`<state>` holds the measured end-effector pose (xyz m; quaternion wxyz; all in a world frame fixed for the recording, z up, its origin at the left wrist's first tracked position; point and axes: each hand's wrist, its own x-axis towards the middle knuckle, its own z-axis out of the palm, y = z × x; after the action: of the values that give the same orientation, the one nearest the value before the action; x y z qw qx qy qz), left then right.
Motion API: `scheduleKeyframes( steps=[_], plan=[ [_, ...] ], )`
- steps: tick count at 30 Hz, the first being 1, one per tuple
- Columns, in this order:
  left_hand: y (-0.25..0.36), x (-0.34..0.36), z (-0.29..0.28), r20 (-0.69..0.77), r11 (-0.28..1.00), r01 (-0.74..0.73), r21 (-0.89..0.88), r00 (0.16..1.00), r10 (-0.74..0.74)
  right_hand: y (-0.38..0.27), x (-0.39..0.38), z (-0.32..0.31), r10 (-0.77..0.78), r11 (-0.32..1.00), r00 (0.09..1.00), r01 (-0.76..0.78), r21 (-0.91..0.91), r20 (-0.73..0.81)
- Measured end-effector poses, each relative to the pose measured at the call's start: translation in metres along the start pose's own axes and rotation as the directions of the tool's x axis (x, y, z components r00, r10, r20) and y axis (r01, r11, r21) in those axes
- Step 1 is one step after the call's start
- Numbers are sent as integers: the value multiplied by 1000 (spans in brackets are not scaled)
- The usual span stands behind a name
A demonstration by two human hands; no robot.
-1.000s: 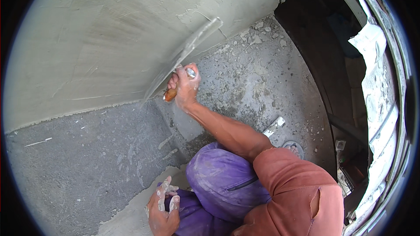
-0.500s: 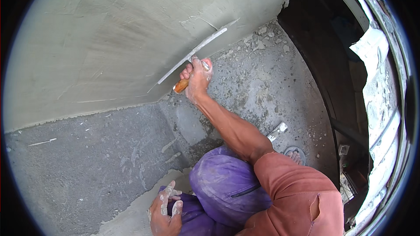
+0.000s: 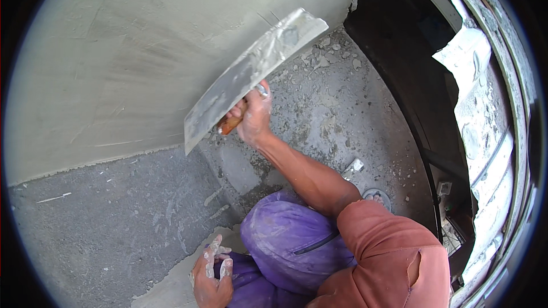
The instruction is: The person scoops plaster from a bucket onto a trowel, then applies and smooths the plaster along the wall surface using the trowel.
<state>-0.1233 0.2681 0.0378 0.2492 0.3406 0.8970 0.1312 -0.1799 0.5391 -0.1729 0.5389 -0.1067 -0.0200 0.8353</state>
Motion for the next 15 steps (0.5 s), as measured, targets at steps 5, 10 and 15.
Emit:
scheduleKeyframes(
  steps=[5,10,15],
  plan=[
    [13,5,-7,128,986,113,124,983,-129,-14,24,-99,33,994,937,4,105,-347],
    [5,4,-1,72,994,51,96,996,-58,-1,49,-122,62,993,890,-11,114,-451],
    [6,-1,2,12,999,-17,37,1000,17,3,65,-88,34,994,855,24,105,-517]
  ],
)
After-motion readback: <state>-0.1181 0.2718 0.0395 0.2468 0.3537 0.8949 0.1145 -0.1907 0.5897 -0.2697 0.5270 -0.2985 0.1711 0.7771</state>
